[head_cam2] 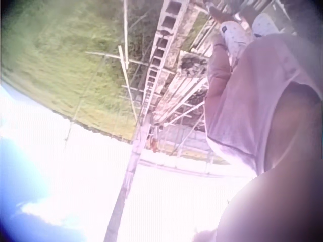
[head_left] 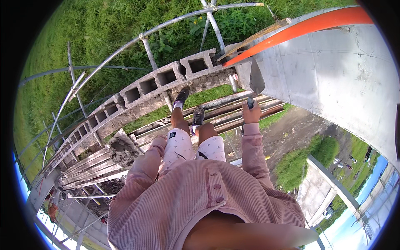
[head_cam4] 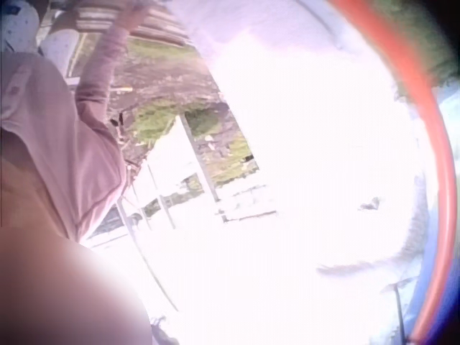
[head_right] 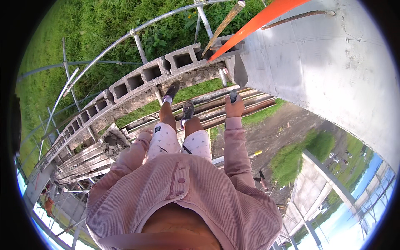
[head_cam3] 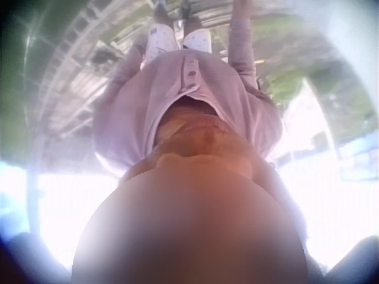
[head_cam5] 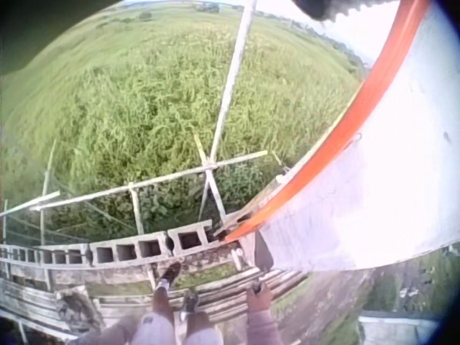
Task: The person lays concrete blocks on scaffolding, using a trowel to apply mortar and a level to align each block. The person repeatedly scoops mortar, spreads it on the block, places the block, and taps it into position.
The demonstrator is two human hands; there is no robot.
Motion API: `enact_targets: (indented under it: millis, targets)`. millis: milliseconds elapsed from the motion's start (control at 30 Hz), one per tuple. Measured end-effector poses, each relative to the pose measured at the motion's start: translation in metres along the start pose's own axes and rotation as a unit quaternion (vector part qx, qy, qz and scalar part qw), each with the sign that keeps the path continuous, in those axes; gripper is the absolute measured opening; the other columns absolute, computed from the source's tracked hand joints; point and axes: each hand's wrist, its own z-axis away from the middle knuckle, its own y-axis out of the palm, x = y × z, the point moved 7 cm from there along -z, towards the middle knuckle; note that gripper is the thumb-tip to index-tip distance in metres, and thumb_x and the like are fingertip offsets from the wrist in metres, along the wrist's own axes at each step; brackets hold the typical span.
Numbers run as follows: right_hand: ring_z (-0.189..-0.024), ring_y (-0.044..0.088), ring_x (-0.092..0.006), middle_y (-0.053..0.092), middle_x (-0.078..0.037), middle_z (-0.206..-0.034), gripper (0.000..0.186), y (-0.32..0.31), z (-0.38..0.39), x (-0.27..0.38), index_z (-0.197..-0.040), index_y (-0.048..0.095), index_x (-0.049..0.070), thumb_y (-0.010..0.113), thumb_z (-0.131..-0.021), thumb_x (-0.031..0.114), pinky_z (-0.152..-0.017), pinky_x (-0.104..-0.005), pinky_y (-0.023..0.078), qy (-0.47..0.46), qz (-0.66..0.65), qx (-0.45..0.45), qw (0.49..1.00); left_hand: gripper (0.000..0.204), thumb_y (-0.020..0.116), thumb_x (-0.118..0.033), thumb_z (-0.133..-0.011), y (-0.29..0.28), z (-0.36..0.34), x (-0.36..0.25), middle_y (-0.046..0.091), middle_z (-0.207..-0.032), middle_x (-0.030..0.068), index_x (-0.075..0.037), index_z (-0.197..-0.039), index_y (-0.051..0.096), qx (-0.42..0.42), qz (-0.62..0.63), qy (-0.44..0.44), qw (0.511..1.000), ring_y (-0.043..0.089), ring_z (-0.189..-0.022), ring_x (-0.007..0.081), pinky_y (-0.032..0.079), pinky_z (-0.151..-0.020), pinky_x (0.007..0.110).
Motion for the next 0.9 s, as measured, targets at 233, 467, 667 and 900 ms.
enact_targets:
  millis: [233, 467, 667, 900]
  targets:
    - [-0.061, 0.065, -0.0259, 0.067, -0.013, -0.073, 0.025, -0.044, 0.115, 0.011, -0.102, 0.063, 0.005, 0.072, -0.086, 0.022, -0.058, -0.0391, 0.051, -0.038, 0.023, 0.205, 0.978, 0.024, 0.061, -0.033, -0.102, -0.047, -0.005, -0.038, 0.071, -0.091, 0.0019, -0.015, -0.117, 0.068, -0.002, 0.422, -0.001, 0.907, 0.062, -0.08, 0.0122, 0.051, -0.072, 0.029]
    - [-0.083, 0.068, -0.0486, 0.07, -0.025, -0.091, 0.042, -0.007, 0.124, 0.204, -0.127, 0.053, 0.005, 0.067, -0.092, 0.025, -0.07, -0.0547, 0.053, -0.109, 0.051, 0.327, 0.938, 0.035, 0.06, -0.036, -0.097, -0.066, 0.002, -0.032, 0.074, -0.103, 0.0071, -0.015, -0.125, 0.066, 0.0, 0.162, 0.069, 0.984, 0.068, -0.09, 0.0285, 0.051, -0.088, 0.042]
    - [-0.096, 0.066, -0.0485, 0.069, -0.027, -0.102, 0.044, 0.111, 0.005, 0.395, -0.13, 0.057, 0.003, 0.069, -0.093, 0.024, -0.08, -0.0512, 0.053, -0.32, 0.012, 0.239, 0.917, 0.039, 0.052, -0.035, -0.103, -0.031, 0.007, 0.037, 0.074, -0.112, 0.0097, -0.013, -0.134, 0.061, 0.117, 0.283, -0.163, 0.938, 0.07, -0.089, 0.0242, 0.055, -0.082, 0.04]
    - [-0.129, 0.058, -0.0371, 0.063, -0.012, -0.139, 0.046, 0.285, -0.29, 0.395, -0.143, 0.058, 0.021, 0.056, -0.101, 0.039, -0.106, -0.0498, 0.05, -0.238, 0.652, 0.296, 0.657, 0.038, 0.054, -0.037, -0.103, 0.043, 0.025, 0.083, 0.075, -0.107, 0.0096, -0.011, -0.13, 0.063, 0.106, 0.196, 0.013, 0.975, 0.068, -0.101, 0.0281, 0.054, -0.09, 0.041]
